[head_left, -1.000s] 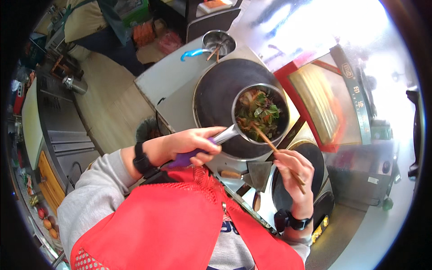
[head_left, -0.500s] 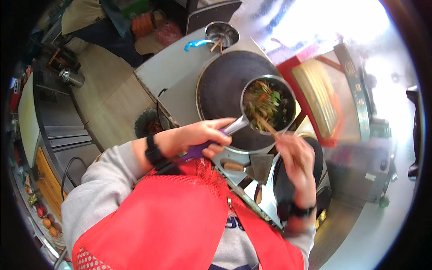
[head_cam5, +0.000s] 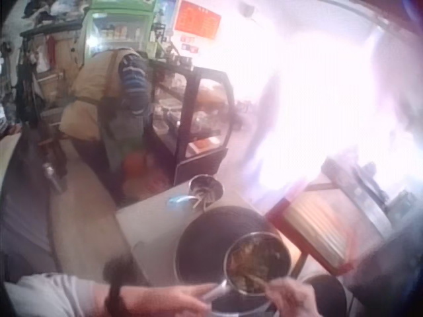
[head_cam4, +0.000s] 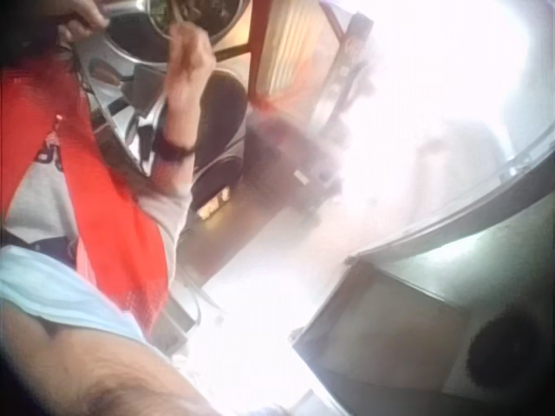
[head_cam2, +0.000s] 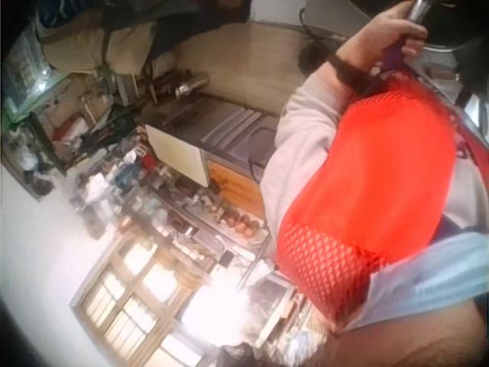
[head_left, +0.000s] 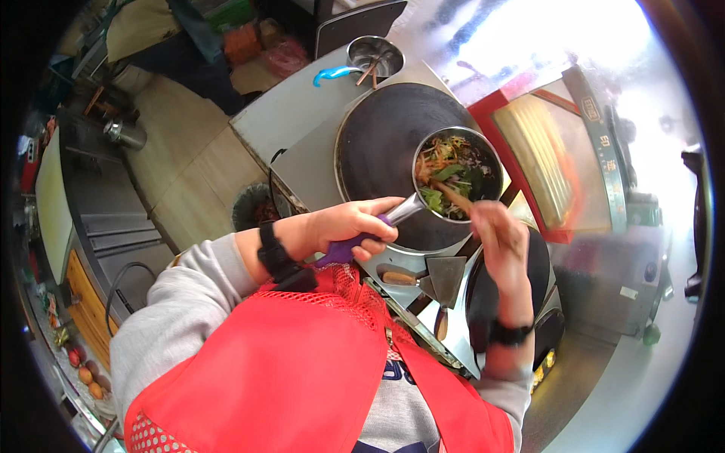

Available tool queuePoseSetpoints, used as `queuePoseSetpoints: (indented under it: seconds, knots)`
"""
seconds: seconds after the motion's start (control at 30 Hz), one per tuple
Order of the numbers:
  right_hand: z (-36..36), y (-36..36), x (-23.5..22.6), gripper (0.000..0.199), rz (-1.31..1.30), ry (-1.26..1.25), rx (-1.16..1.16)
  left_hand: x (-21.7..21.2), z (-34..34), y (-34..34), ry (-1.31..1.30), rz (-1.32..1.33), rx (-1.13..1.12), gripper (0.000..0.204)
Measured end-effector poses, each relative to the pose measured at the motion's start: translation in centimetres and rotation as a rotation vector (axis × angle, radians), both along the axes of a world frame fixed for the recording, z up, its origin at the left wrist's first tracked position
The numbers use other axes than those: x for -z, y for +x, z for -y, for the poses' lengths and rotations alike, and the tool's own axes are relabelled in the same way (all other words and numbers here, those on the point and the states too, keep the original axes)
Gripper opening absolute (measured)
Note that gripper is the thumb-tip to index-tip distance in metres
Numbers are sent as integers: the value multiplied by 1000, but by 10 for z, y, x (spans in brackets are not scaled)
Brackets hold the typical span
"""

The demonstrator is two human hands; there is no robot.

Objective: The person prepares a street food wrap by mixing shredded vegetables with sauce in a small pan, then placing the mixture onto a large thin crepe on a griddle. They add chopped cooked egg and spread the filling evenly using chopsticks and a spatula.

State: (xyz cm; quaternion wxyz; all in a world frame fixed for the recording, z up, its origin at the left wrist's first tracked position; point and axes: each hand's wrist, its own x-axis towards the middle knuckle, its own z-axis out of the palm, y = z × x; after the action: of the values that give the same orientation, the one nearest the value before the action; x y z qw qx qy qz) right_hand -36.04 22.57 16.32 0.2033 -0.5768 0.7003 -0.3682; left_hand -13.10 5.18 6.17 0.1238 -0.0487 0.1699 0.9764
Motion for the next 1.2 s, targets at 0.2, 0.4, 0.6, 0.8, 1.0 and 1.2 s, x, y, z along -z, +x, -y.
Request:
queuePoseSetpoints:
  seconds: [0.2, 0.4, 0.6, 0.8, 1.0, 1.2]
  knots:
    - [-3, 0, -2, 4, 47, -18, -54, -1, 2, 2, -53, 136, -35, 67]
    - [-3, -3, 1, 7, 8, -87, -20, 3, 5, -2, -39, 92, -47, 66]
    - [-3, -6, 3, 6, -27, -132, -17, 0, 6, 1, -102, 201, -36, 66]
    - [5, -10, 10, 6, 5, -32, 200, -2, 7, -3, -20, 106, -63, 65]
    - [7, -10, 14, 9, 174, -20, 196, -4, 7, -3, -46, 113, -48, 67]
    - [10, -9, 14, 8, -23, -46, 71, -10, 4, -6, -24, 120, -70, 67]
